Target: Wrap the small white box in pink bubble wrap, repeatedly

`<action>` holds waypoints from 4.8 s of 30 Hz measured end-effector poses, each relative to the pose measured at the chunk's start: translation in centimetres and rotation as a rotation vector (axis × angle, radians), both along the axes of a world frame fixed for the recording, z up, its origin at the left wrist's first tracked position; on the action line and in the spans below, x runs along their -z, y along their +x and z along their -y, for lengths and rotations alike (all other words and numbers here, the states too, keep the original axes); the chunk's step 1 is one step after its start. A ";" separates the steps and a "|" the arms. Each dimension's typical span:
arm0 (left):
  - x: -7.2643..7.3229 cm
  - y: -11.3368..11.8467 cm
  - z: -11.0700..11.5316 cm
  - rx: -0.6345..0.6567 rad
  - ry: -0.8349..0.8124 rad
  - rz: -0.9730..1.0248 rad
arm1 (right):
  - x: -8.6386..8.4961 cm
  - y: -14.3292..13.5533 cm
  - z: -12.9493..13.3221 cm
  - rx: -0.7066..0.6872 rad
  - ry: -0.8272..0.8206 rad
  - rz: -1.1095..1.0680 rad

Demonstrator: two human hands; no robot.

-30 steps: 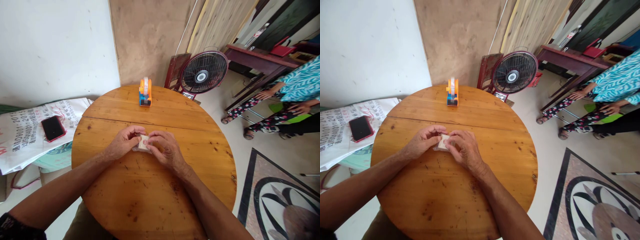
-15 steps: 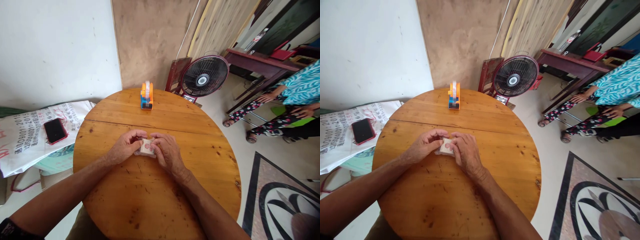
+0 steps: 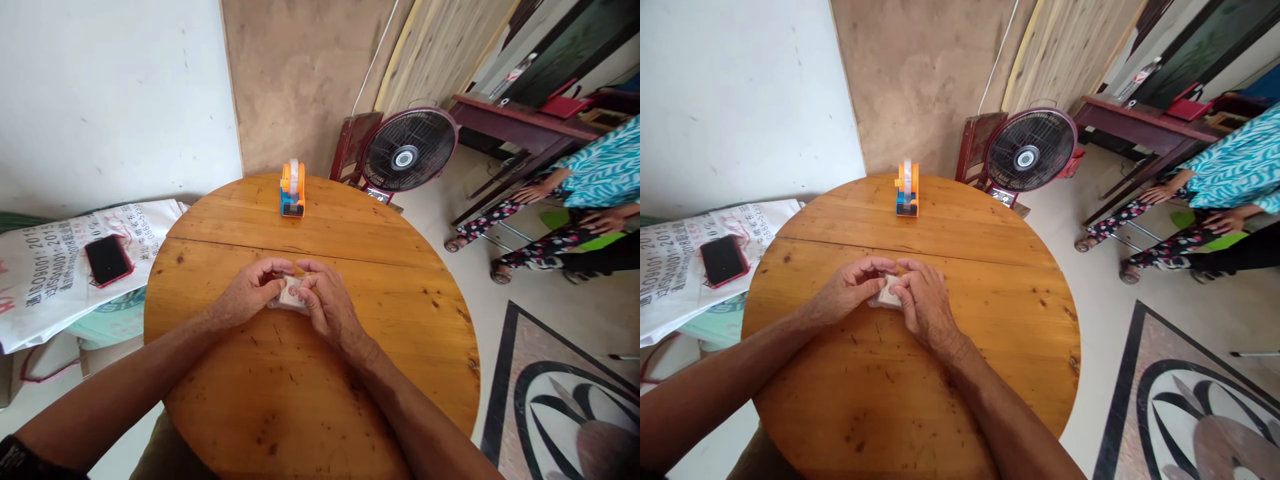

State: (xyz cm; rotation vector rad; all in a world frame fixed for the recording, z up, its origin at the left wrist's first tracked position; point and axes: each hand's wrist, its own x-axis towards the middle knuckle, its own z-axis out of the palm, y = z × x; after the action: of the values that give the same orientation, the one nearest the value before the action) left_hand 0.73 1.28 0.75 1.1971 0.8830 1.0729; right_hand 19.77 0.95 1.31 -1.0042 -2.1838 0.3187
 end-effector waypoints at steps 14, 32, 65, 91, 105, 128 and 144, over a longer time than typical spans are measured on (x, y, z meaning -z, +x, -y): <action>0.1 0.0 0.1 -0.033 -0.083 -0.087 | -1.6 1.6 0.0 0.044 0.076 -0.002; 0.1 -0.1 0.1 -0.005 0.005 -0.140 | -0.4 0.5 0.0 -0.002 0.234 0.080; 0.2 -0.2 0.0 0.006 0.057 -0.172 | -0.4 0.1 0.3 -0.002 0.251 0.078; -0.1 -0.3 0.0 -0.004 0.197 -0.320 | -0.3 -0.4 0.5 -0.009 0.106 0.094; 0.3 -0.2 -0.1 0.006 0.128 -0.241 | -1.4 0.2 0.7 -0.070 0.223 0.128; -0.1 -0.2 0.0 -0.014 0.063 -0.228 | -2.9 2.1 1.5 -0.056 0.039 0.031; 0.2 -0.2 0.0 -0.018 0.025 -0.169 | -0.5 0.6 0.2 -0.042 0.061 0.076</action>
State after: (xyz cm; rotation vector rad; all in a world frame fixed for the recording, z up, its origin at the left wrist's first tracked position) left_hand 0.50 1.24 0.55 1.3168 1.0144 1.0101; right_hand 20.42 0.74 1.83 -0.9519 -2.2716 0.2357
